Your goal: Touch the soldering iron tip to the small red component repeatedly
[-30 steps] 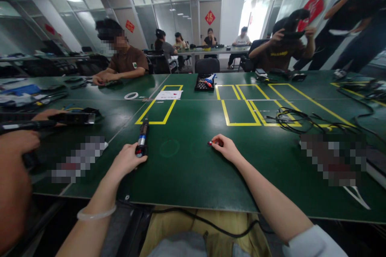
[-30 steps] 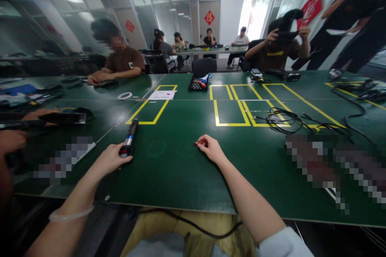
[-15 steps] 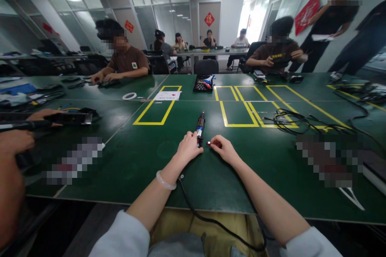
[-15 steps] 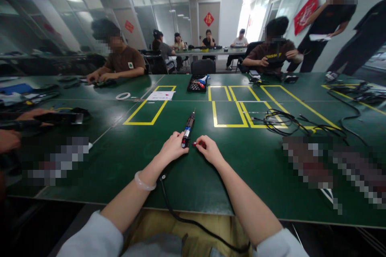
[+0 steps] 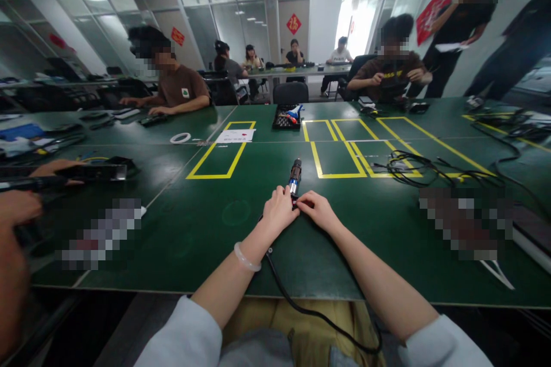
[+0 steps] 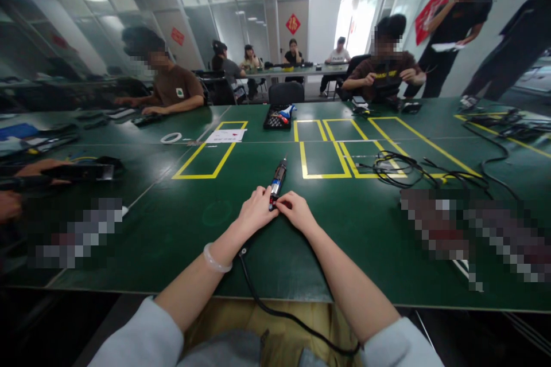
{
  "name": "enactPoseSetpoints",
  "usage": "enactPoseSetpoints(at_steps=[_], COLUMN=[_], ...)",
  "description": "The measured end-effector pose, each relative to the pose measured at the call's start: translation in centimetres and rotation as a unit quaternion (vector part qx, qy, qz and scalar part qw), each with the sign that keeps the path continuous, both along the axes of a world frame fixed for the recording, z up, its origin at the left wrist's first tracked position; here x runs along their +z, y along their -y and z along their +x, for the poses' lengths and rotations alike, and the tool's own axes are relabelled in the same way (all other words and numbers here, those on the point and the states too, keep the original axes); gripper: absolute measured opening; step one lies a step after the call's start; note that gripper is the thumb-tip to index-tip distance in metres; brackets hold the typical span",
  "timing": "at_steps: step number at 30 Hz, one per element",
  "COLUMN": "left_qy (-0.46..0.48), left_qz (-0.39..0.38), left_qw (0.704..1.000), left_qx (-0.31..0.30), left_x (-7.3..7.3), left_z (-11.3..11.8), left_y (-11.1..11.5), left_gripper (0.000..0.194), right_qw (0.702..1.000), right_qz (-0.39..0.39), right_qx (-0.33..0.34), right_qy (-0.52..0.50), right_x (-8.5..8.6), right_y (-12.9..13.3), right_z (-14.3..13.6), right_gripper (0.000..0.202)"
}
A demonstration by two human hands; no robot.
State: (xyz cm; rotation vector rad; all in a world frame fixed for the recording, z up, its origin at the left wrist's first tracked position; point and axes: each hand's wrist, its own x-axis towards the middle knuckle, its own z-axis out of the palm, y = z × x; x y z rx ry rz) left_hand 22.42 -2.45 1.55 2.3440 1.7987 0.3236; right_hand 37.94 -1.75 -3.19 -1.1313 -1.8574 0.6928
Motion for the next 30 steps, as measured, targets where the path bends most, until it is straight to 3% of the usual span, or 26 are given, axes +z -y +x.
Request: enactPoseSetpoints(at_steps=[7,13,17,22,30], left_qy=[-0.037,-0.068,-0.100,-0.122,-0.147], left_qz=[0.051,0.045,0.022,-0.024,-0.052], left_qw=[0.998,0.997,0.994,0.986,0.968], left_qx=[0.013,0.014,0.046,0.114,0.197], left_x=[-0.9,-0.5,0.0,0.4,-1.4], left_z=[0.6,-2.6,-7.5,-15.9,-29.8], left_y=[-0.4,0.1,1.1,2.8,4.0], left_gripper=[0.060,0.068,0.065,0.067,0.078], right_qw=[0.998,0.998,0.998,0.999,0.999], right_qz=[-0.027,-0.038,-0.045,-0.042,-0.035], right_qx=[0.001,-0.006,-0.004,0.002,0.007], right_qy=[-0.049,-0.042,-0.033,-0.018,-0.009], right_x=[-0.3,-0.2,-0.1,-0.1,-0.5], right_y=[0.0,0.2,0.3,0.3,0.2], right_z=[0.9,1.2,1.3,0.9,0.3], right_gripper=[0.020,0.021,0.019,0.018,0.018])
